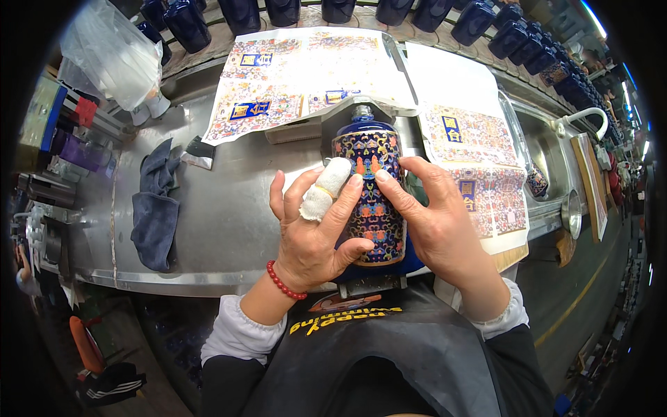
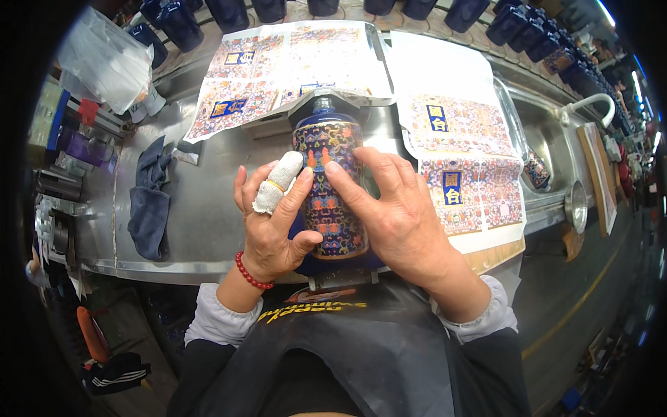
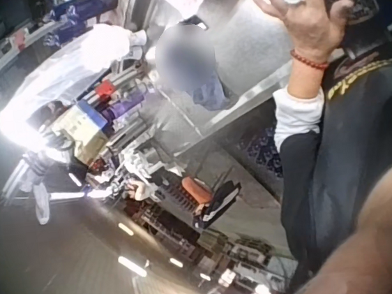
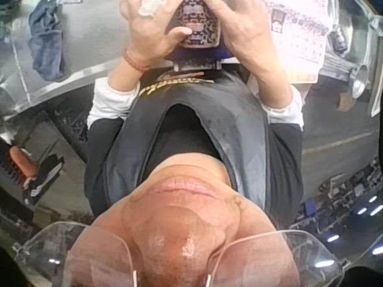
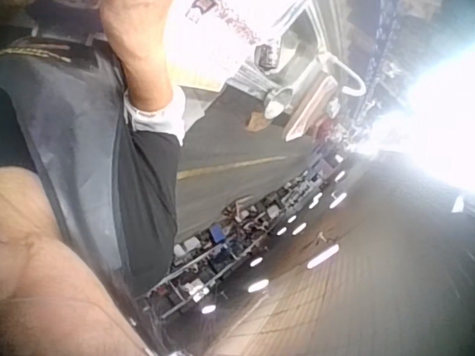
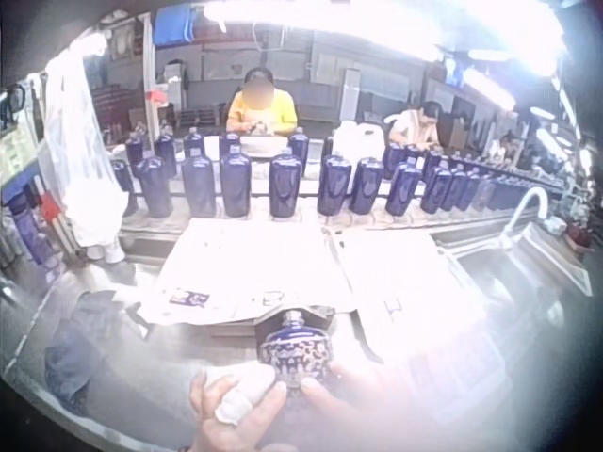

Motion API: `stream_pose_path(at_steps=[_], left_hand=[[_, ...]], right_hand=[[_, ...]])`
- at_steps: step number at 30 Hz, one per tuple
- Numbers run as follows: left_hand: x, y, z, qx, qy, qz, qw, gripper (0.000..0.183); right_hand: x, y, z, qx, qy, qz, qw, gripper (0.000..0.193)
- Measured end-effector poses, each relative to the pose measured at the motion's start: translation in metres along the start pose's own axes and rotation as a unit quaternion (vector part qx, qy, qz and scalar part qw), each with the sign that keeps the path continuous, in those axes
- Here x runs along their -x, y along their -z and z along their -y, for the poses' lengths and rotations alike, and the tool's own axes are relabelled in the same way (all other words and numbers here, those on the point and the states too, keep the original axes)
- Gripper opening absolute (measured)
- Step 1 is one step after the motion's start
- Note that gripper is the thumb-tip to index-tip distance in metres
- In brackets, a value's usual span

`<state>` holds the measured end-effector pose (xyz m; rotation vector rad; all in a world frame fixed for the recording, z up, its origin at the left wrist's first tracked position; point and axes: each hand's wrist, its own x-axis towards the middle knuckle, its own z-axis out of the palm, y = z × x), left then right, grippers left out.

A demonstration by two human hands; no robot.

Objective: The person applies decorative stickers to a blue ceramic bottle, smoothing them with a green tool and rotating the bottle to cover different sides. The person then places the finished bottle aside and picks up a new bottle to repeat the process.

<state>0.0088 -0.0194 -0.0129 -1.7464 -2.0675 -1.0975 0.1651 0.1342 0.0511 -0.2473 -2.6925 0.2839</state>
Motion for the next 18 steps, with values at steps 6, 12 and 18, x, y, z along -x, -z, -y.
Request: stream_pose_path(at_steps=[6, 12, 18], left_hand=[[-0.003, 0.002, 0.001, 0.002, -0.005, -0.005, 1.000, 0.072], [-0.009, 0.003, 0.003, -0.011, -0.026, -0.006, 1.000, 0.070], [-0.012, 0.004, 0.007, -0.021, -0.043, 0.005, 0.999, 0.078]], right_hand=[[-0.001, 0.001, 0.000, -0.003, 0.001, 0.000, 1.000, 0.059], [-0.002, 0.000, -0.001, -0.020, -0.001, -0.005, 1.000, 0.059], [0.000, -0.001, -0.003, -0.040, -0.009, -0.010, 0.999, 0.062]])
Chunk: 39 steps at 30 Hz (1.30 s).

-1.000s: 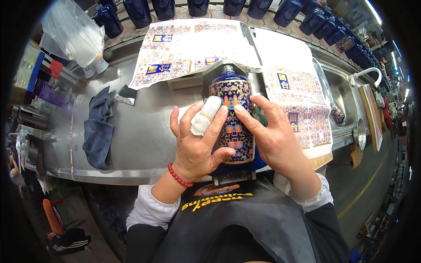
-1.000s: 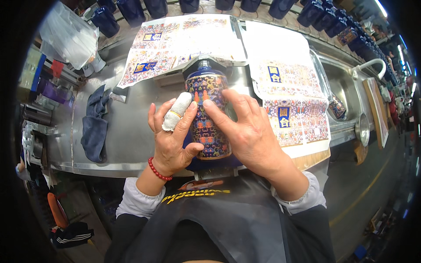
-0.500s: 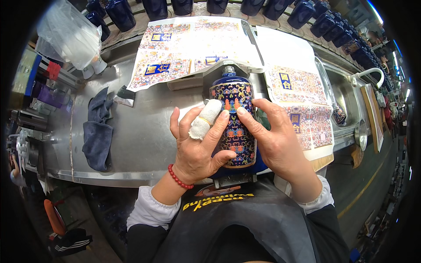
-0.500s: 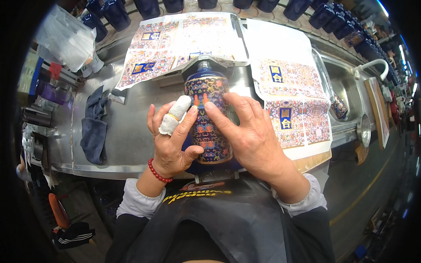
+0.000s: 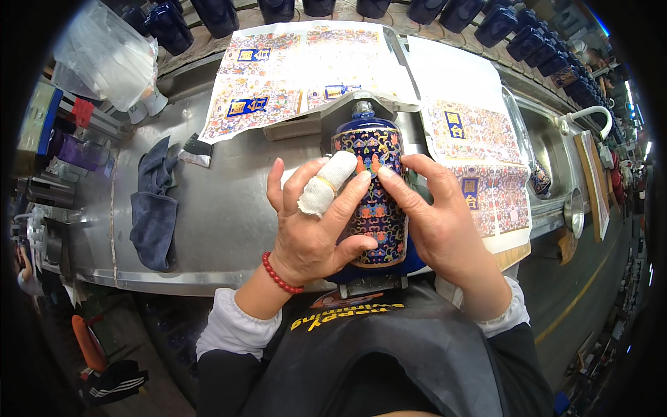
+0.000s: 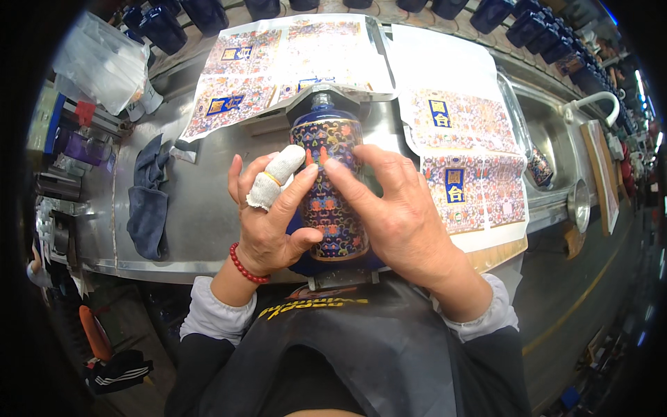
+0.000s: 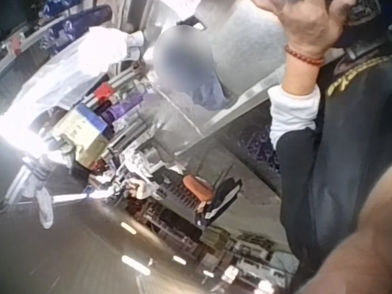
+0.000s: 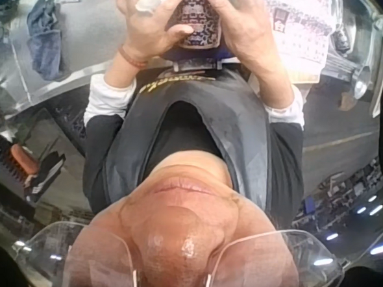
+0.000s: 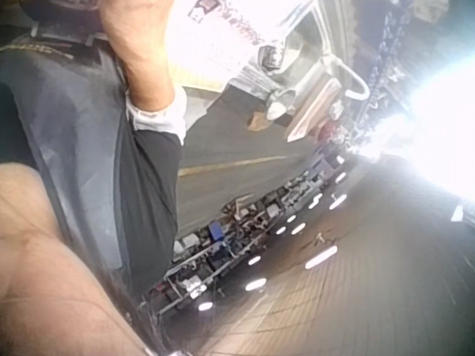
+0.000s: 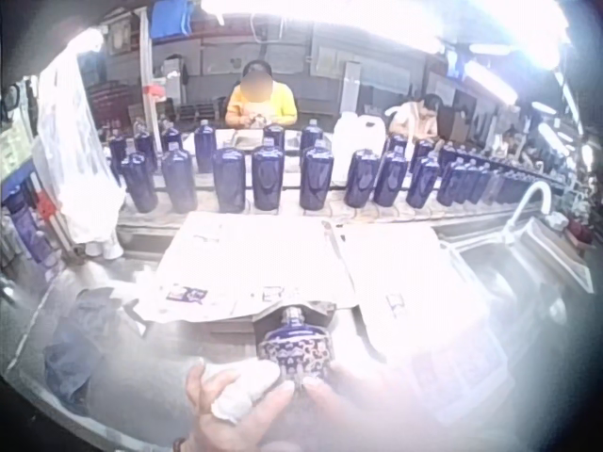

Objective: The person applies decorative stickers to a blue ceramic bottle, smoothing them with a green tool and rotating the bottle to cover different sides. The person then places the finished bottle aside and picks up a new bottle to repeat the process.

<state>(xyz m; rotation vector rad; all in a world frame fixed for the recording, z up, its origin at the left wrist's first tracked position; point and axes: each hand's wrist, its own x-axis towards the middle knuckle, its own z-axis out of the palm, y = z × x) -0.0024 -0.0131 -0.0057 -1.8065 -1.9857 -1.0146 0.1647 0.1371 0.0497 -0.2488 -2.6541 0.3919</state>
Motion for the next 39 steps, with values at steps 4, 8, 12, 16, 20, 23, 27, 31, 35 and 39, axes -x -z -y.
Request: stream_pose_path(at_steps=[4, 8, 12, 16, 20, 23, 27, 31, 35, 39], left_hand=[[0.000, 0.001, -0.003, 0.006, -0.048, -0.014, 0.999, 0.083], [0.002, -0.001, -0.007, -0.018, -0.025, 0.029, 0.999, 0.083], [0.010, -0.001, -0.005, 0.056, 0.036, -0.003, 0.998, 0.088], [0.021, -0.008, -0.011, 0.065, 0.063, -0.038, 0.995, 0.090], [0.027, -0.009, -0.012, 0.026, 0.023, -0.033, 0.999, 0.088], [0.028, -0.009, -0.012, 0.038, 0.031, -0.037, 0.998, 0.087], [0.032, -0.010, -0.020, 0.053, 0.082, -0.032, 0.995, 0.085], [0.033, -0.010, -0.024, 0.026, 0.070, 0.000, 0.997, 0.084], [0.032, -0.008, -0.021, 0.012, 0.054, 0.005, 0.998, 0.084], [0.030, -0.008, -0.019, 0.046, 0.050, 0.001, 0.998, 0.087]], right_hand=[[0.000, 0.000, -0.001, -0.003, 0.003, -0.009, 1.000, 0.064], [-0.001, 0.000, -0.002, 0.001, 0.006, 0.003, 1.000, 0.062], [0.002, 0.001, 0.000, 0.003, 0.009, -0.001, 1.000, 0.060], [0.004, 0.001, 0.003, 0.013, 0.023, 0.009, 1.000, 0.059], [0.004, 0.001, 0.004, 0.032, 0.027, 0.016, 0.999, 0.059], [0.005, 0.002, 0.004, 0.036, 0.023, 0.015, 0.999, 0.058], [0.009, 0.002, 0.007, 0.032, 0.018, 0.019, 0.999, 0.058], [0.011, 0.002, 0.009, 0.040, 0.013, 0.030, 0.999, 0.059], [0.011, 0.003, 0.009, 0.036, 0.015, 0.033, 0.999, 0.060], [0.011, 0.003, 0.008, 0.028, 0.006, 0.031, 0.999, 0.063]])
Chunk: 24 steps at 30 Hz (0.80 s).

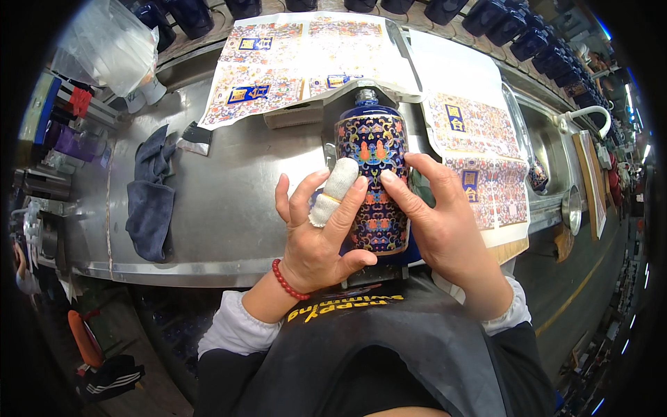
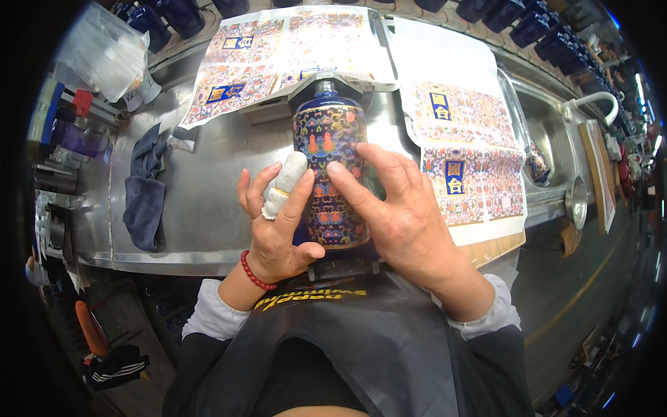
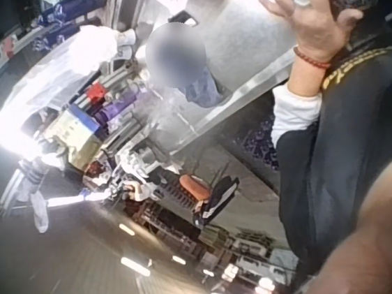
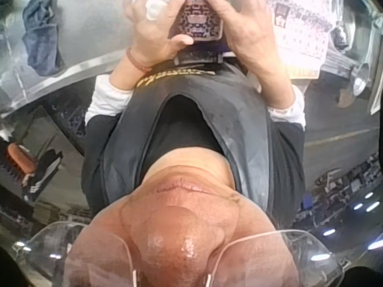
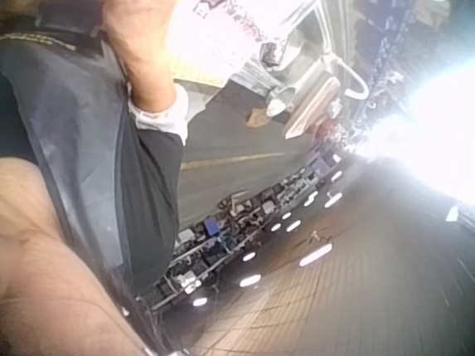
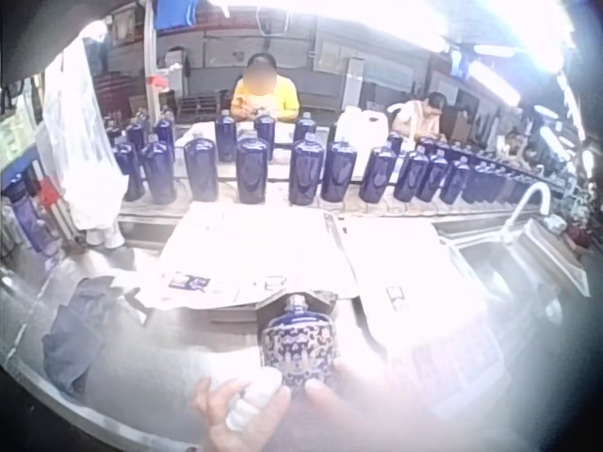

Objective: The person applies decorative stickers to a blue ceramic bottle, smoothing them with a green tool and rotating the bottle to cover different sides. The person then places the finished bottle aside and picks up a new bottle to repeat the process.

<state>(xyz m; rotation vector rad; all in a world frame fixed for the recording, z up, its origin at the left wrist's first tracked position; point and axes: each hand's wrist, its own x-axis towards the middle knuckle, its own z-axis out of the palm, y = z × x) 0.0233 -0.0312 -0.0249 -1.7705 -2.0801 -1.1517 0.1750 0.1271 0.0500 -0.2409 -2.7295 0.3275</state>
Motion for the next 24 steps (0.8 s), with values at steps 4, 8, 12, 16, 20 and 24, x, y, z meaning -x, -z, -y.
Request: stream_pose_path(at_steps=[4, 8, 12, 16, 20, 24], left_hand=[[-0.001, -0.002, 0.000, 0.005, 0.000, -0.017, 1.000, 0.089], [-0.001, -0.002, -0.004, -0.049, -0.050, 0.014, 0.997, 0.084], [-0.002, -0.004, -0.011, -0.037, -0.084, -0.004, 0.996, 0.074], [-0.005, -0.004, -0.011, -0.002, -0.094, 0.003, 0.996, 0.073], [-0.013, -0.003, -0.006, 0.038, -0.054, -0.003, 0.998, 0.080], [-0.024, -0.002, -0.004, 0.027, -0.024, 0.009, 0.999, 0.084]], right_hand=[[0.002, -0.003, -0.001, -0.035, -0.010, -0.026, 0.999, 0.066], [0.003, -0.007, -0.003, -0.039, -0.007, -0.030, 0.999, 0.067], [0.003, -0.007, -0.003, -0.035, 0.001, -0.031, 0.999, 0.066], [0.001, -0.005, -0.001, -0.028, 0.004, -0.033, 0.999, 0.065], [-0.002, -0.001, 0.001, -0.008, 0.004, -0.022, 1.000, 0.065], [-0.001, 0.001, 0.000, -0.006, 0.009, -0.023, 1.000, 0.065]])
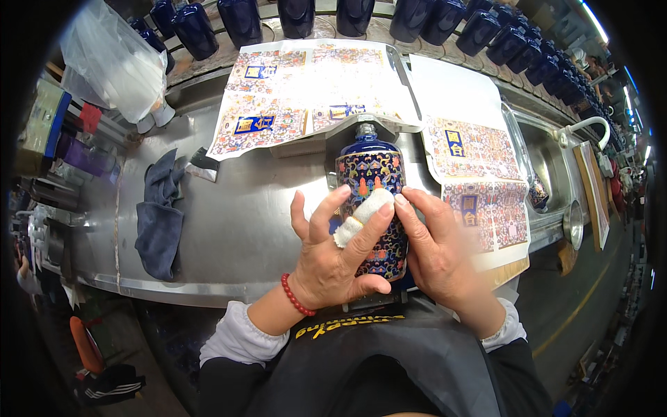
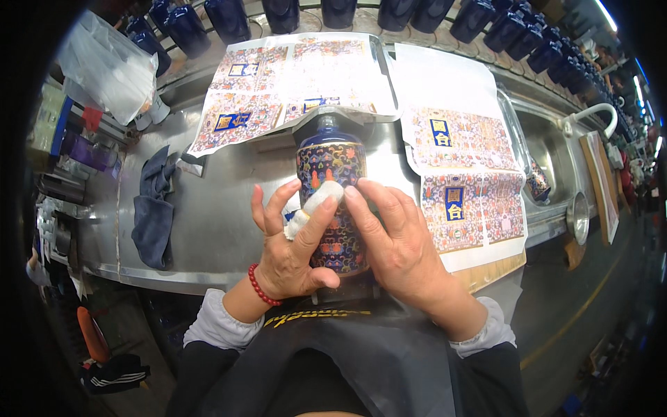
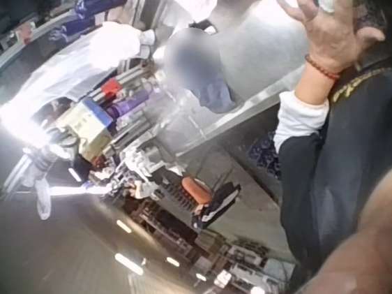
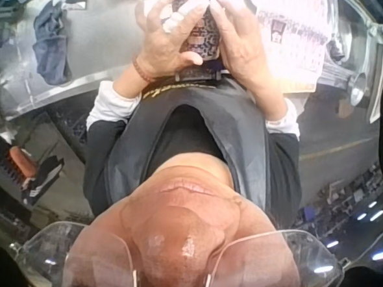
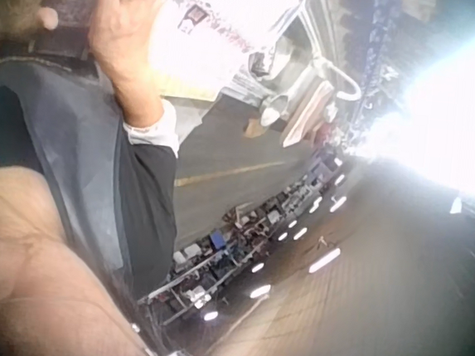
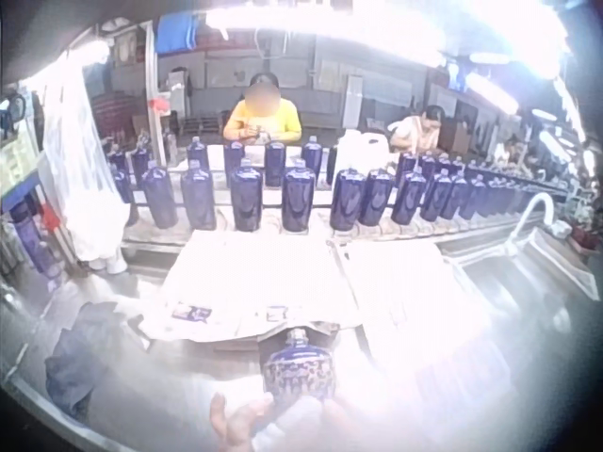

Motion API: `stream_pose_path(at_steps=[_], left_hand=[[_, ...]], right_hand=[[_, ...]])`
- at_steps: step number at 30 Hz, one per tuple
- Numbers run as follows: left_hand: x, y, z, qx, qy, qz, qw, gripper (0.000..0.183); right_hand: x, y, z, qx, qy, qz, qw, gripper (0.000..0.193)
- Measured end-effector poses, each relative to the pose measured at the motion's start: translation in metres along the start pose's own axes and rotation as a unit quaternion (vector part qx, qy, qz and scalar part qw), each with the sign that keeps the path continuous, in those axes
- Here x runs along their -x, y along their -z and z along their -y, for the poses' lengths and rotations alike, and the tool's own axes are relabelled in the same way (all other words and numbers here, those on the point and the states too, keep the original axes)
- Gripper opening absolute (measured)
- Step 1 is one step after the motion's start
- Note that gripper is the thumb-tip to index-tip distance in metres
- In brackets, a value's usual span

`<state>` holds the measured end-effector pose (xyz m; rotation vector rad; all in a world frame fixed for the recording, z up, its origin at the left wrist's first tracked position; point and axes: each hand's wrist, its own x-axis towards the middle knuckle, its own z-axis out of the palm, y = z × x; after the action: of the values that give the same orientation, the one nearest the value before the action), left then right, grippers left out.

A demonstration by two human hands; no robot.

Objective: The person applies decorative stickers to a blue ceramic bottle, smoothing them with a green tool and rotating the bottle to cover different sides. The person then places the finished bottle aside and picks up a new bottle to repeat the process.

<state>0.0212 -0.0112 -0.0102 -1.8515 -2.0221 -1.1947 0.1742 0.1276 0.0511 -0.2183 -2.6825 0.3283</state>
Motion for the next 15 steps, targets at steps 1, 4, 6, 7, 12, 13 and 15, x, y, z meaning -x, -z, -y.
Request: stream_pose_path(at_steps=[1, 4, 6, 7, 12, 13, 15], left_hand=[[-0.003, 0.001, 0.001, -0.008, -0.001, 0.002, 1.000, 0.085], [-0.014, 0.001, 0.007, -0.016, 0.001, -0.004, 1.000, 0.085], [-0.021, 0.001, 0.013, -0.030, -0.012, -0.004, 0.999, 0.085], [-0.024, 0.001, 0.016, -0.036, -0.016, -0.002, 0.999, 0.084], [-0.034, 0.003, 0.023, -0.051, -0.042, -0.003, 0.998, 0.081], [-0.032, 0.004, 0.023, -0.039, -0.035, -0.007, 0.999, 0.082], [-0.026, 0.006, 0.021, -0.010, -0.014, -0.016, 1.000, 0.085]], right_hand=[[0.001, 0.000, -0.001, -0.002, 0.000, 0.000, 1.000, 0.065], [0.002, -0.005, -0.004, -0.003, 0.004, -0.005, 1.000, 0.065], [0.003, -0.008, -0.006, -0.005, 0.008, -0.013, 1.000, 0.064], [0.004, -0.009, -0.006, -0.008, 0.010, -0.018, 1.000, 0.064], [0.001, -0.004, -0.007, -0.025, 0.005, -0.009, 1.000, 0.062], [-0.001, -0.001, -0.007, -0.025, 0.009, -0.004, 1.000, 0.062], [-0.005, 0.003, -0.011, -0.023, 0.009, -0.002, 1.000, 0.062]])
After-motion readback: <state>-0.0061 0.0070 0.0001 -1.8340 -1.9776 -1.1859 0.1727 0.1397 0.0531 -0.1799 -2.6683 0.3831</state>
